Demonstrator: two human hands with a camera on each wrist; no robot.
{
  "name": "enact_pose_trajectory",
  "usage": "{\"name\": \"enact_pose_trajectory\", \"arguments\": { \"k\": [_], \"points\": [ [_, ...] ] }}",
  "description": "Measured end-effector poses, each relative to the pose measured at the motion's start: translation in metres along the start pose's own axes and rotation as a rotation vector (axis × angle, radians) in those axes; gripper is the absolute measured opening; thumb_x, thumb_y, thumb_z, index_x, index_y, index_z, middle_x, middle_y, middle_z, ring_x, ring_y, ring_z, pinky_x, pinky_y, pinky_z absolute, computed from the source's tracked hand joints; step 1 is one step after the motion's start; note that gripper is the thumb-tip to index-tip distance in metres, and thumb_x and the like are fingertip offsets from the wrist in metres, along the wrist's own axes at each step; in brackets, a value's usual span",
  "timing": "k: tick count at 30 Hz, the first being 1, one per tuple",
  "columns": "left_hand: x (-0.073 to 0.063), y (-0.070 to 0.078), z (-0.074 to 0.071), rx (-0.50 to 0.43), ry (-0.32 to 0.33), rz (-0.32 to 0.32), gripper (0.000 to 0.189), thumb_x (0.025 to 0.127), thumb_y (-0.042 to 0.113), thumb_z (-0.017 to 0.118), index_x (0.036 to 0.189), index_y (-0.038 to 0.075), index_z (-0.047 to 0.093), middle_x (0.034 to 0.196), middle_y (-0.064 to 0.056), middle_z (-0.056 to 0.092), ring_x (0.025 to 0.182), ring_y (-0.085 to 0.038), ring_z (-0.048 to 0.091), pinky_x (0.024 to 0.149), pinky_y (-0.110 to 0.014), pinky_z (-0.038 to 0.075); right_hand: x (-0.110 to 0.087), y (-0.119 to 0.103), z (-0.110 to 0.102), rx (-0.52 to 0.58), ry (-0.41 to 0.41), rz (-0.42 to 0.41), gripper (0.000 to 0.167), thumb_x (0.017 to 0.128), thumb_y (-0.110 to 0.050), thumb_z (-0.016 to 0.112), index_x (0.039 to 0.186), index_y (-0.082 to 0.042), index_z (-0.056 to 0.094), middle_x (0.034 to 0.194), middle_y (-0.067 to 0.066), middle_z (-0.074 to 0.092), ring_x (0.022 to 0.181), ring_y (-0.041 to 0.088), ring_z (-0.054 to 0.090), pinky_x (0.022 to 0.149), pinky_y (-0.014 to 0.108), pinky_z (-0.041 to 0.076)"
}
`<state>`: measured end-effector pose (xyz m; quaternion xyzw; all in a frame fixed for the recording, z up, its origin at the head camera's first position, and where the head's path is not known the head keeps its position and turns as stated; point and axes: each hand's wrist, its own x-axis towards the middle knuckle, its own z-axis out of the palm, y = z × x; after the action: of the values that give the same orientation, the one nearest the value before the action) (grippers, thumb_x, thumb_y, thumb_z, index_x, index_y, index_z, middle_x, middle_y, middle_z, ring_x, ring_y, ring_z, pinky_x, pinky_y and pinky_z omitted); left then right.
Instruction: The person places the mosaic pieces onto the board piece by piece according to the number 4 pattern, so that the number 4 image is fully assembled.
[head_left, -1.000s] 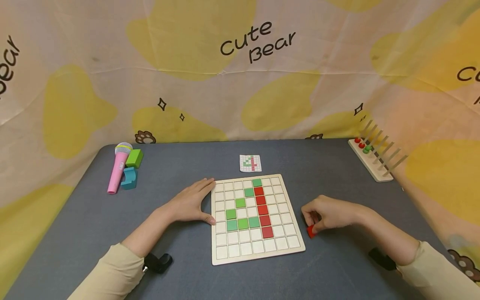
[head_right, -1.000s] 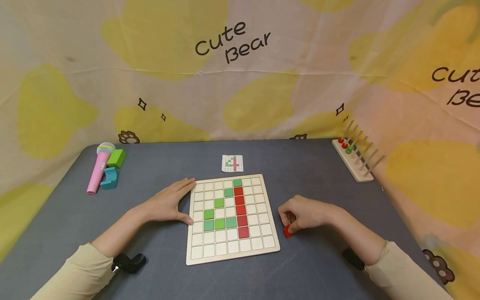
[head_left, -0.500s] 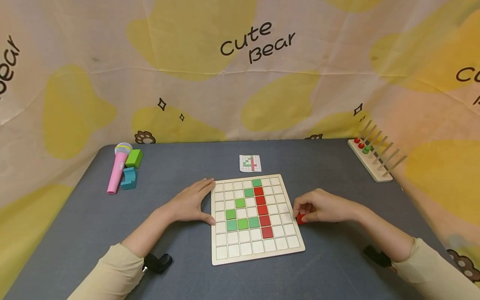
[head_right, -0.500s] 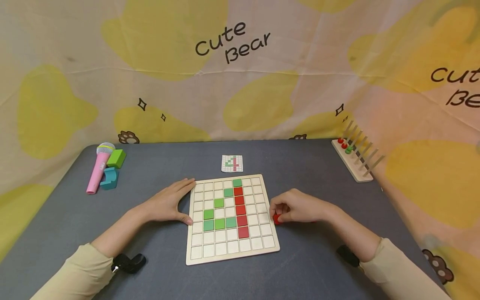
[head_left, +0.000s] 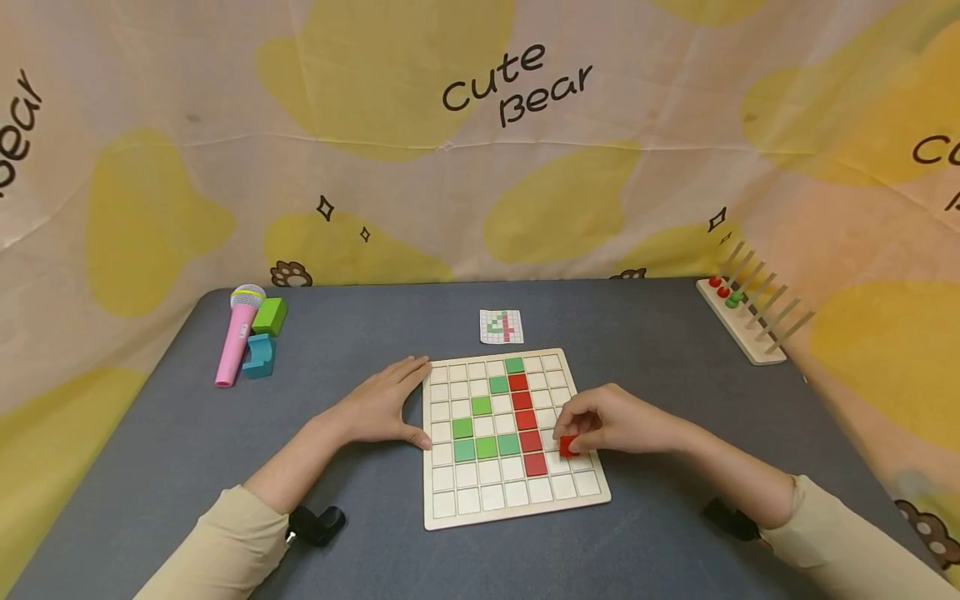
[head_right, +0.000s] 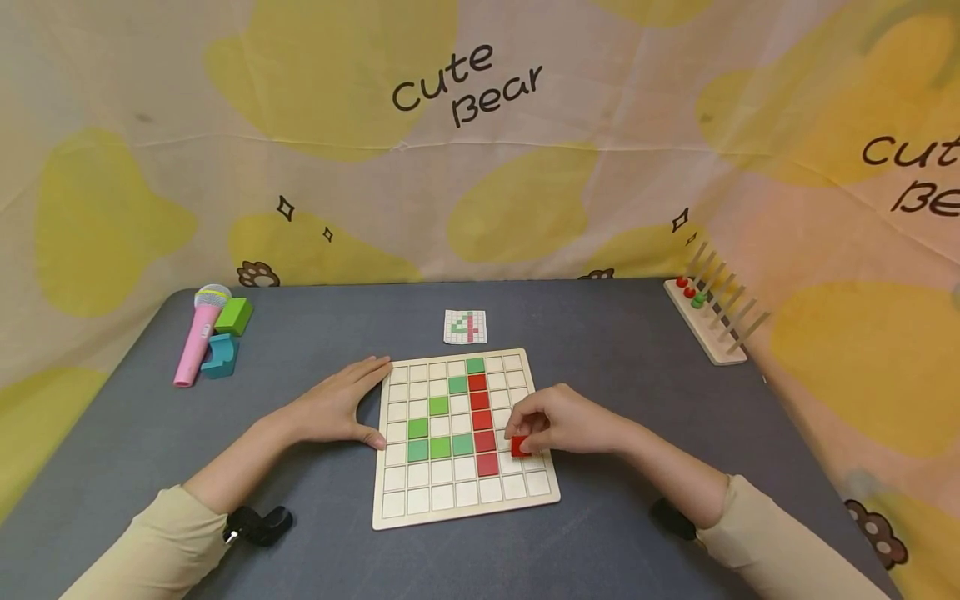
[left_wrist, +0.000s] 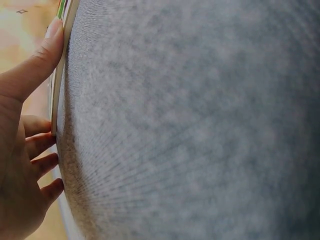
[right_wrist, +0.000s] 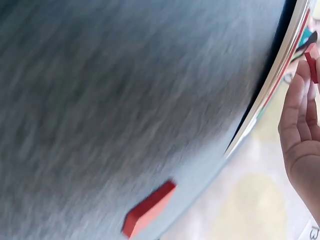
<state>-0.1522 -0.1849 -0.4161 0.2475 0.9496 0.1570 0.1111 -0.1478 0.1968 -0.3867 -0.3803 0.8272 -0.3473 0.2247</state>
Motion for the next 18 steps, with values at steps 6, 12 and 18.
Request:
{"name": "enact_pose_trajectory", "arguments": {
  "k": [6,12,18],
  "points": [
    [0.0,0.0,0.0,-0.005,-0.002,-0.004,0.124,0.064,0.072,0.077,0.156,0.005,0.028,0.164,-0.016,0.027,0.152,-0.04,0.025,0.116,-0.063,0.03,0.005,-0.009,0.013,0.065,-0.001,-0.007,0.016,0.084,-0.009,0.077,0.098,-0.018,0.077,0.085,-0.002,0.073,0.075,-0.001,0.061,0.068,0.019,0.055],
    [0.0,0.0,-0.001,-0.008,-0.005,-0.003,0.123,0.064,0.071,0.078,0.156,0.005,0.028,0.164,-0.015,0.027,0.152,-0.04,0.024,0.117,-0.062,0.03,0.006,-0.019,0.021,0.074,-0.022,-0.011,0.018,0.087,-0.005,0.071,0.099,-0.017,0.077,0.086,-0.004,0.073,0.074,-0.002,0.061,0.068,0.019,0.055],
    [0.0,0.0,-0.001,-0.011,-0.01,-0.008,0.123,0.064,0.07,0.079,0.156,0.006,0.028,0.164,-0.015,0.027,0.153,-0.039,0.024,0.117,-0.062,0.029,0.008,-0.024,0.03,0.09,-0.047,-0.012,0.017,0.085,-0.004,0.074,0.095,-0.017,0.076,0.086,-0.003,0.075,0.073,-0.004,0.062,0.069,0.018,0.055]
  ]
}}
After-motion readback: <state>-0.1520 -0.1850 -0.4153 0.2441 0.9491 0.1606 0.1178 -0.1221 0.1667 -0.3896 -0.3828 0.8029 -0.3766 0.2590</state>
